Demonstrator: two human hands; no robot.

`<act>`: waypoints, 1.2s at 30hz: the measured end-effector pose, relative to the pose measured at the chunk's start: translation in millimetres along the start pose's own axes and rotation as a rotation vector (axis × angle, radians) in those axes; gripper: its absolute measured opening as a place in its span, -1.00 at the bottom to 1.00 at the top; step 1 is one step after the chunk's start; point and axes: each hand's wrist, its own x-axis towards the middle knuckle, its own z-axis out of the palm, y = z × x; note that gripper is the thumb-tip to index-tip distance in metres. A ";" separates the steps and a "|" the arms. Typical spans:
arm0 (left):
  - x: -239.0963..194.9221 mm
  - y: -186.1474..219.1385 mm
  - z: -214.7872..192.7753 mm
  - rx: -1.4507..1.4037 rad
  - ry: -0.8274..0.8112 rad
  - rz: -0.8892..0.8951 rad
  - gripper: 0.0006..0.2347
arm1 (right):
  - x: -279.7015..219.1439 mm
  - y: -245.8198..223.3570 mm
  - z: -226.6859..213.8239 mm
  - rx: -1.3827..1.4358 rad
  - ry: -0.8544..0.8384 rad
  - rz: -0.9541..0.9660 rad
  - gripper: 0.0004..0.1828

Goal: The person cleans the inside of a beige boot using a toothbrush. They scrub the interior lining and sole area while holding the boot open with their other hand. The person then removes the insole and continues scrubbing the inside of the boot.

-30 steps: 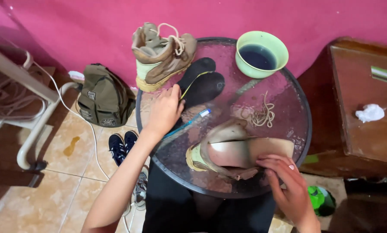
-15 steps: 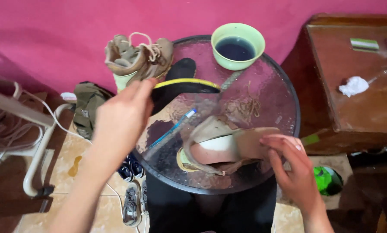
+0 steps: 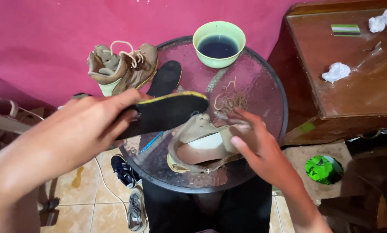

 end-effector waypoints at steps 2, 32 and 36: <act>2.4 -8.8 0.5 0.062 0.042 0.002 -0.80 | 12.7 -9.3 2.0 0.053 -0.018 0.000 -0.32; 38.6 41.8 108.2 0.808 0.385 0.632 -0.81 | 36.3 65.6 28.7 -0.701 -0.141 -0.399 -0.81; 49.2 46.5 120.0 0.807 0.347 0.635 -0.84 | 38.7 57.5 22.3 -0.775 -0.120 -0.307 -0.79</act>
